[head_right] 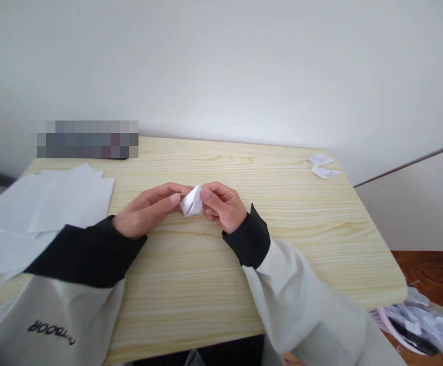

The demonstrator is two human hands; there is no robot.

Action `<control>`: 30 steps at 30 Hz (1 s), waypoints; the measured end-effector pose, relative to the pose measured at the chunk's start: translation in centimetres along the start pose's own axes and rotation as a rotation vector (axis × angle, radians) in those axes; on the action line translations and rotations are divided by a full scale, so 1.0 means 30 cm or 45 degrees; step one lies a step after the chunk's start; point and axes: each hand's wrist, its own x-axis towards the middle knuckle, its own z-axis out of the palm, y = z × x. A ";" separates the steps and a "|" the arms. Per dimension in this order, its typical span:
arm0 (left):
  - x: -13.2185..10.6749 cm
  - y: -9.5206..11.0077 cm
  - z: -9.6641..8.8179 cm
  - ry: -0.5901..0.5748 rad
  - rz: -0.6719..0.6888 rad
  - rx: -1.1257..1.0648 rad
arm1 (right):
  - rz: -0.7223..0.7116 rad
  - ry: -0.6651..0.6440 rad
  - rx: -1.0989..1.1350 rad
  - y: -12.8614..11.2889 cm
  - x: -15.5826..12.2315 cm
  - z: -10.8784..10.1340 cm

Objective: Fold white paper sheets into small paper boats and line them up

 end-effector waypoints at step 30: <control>0.004 -0.028 -0.053 0.305 0.222 0.465 | -0.589 0.007 -1.352 -0.045 -0.007 -0.110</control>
